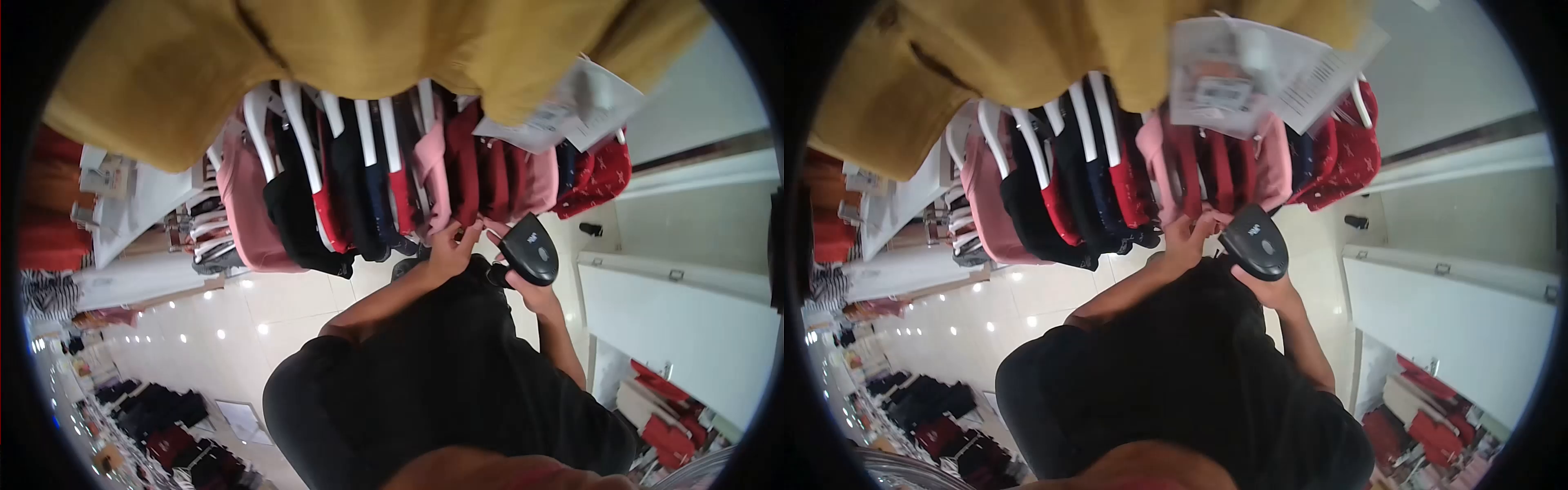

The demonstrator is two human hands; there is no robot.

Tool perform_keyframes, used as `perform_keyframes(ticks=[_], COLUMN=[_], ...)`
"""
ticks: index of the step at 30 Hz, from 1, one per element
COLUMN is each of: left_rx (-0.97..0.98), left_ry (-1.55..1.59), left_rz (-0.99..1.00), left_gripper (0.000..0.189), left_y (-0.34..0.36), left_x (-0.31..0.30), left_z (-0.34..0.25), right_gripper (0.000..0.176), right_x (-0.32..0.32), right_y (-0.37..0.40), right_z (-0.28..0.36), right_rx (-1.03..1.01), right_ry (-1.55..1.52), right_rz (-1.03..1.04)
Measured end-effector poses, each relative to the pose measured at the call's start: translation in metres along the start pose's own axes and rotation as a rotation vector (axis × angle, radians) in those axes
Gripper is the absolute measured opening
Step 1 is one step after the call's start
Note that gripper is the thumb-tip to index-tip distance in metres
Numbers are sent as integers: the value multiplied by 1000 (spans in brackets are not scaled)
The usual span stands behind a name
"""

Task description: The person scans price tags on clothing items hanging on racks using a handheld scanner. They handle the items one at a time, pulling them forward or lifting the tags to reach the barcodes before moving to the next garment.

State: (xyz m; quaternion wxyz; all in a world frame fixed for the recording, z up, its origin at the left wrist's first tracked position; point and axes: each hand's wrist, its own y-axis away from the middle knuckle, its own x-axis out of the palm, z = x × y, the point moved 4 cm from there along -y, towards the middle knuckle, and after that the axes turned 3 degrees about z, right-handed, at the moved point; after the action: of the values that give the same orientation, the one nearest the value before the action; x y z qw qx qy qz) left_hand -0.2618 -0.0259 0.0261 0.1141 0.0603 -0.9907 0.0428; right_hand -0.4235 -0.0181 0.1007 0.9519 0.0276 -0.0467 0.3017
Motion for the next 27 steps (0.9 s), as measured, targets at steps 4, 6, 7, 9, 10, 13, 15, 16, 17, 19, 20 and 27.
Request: perform_keyframes(ticks=[4, 6, 7, 9, 10, 13, 15, 16, 17, 19, 20, 27], left_rx=[18, 111, 205, 298, 341, 447, 427, 439, 467, 441, 451, 325], left_ry=[-73, -92, -95, -95, -72, -182, -118, -162, -167, -223, -236, -60], left_rz=[-49, -105, -149, -227, -271, -423, -566, -607, -645, -714, -739, -912], left_gripper=[21, 23, 25, 31, 31, 29, 21, 23, 22, 24, 23, 22], left_y=[4, 3, 3, 4, 3, 5, 9, 12, 12, 13, 14, 30], left_x=[-4, -7, -7, -13, -12, -19, -22, -23, -26, -27, -28, -17], left_z=[-18, -37, -44, -35, -44, -60, -62, -63, -62, -66, -68, -86], right_gripper=[47, 46, 45, 40, 36, 30, 28, 26, 26, 25, 27, 37], right_x=[6, 0, -3, -8, -12, -28, -37, -44, -57, -71, -79, -114], right_y=[-15, -17, -17, -19, -21, -24, -27, -27, -26, -28, -30, -39], right_z=[28, 22, 21, 21, 22, 11, 12, 13, 3, -2, -6, -8], right_rx=[-68, 6, 67, 45, 25, -84, -107, -125, -137, -149, -173, -272], right_ry=[-54, -9, 23, 40, 58, -32, -69, -93, -39, -65, -61, -1], right_rz=[114, 168, 163, 184, 196, 192, 198, 183, 210, 217, 270, 355])
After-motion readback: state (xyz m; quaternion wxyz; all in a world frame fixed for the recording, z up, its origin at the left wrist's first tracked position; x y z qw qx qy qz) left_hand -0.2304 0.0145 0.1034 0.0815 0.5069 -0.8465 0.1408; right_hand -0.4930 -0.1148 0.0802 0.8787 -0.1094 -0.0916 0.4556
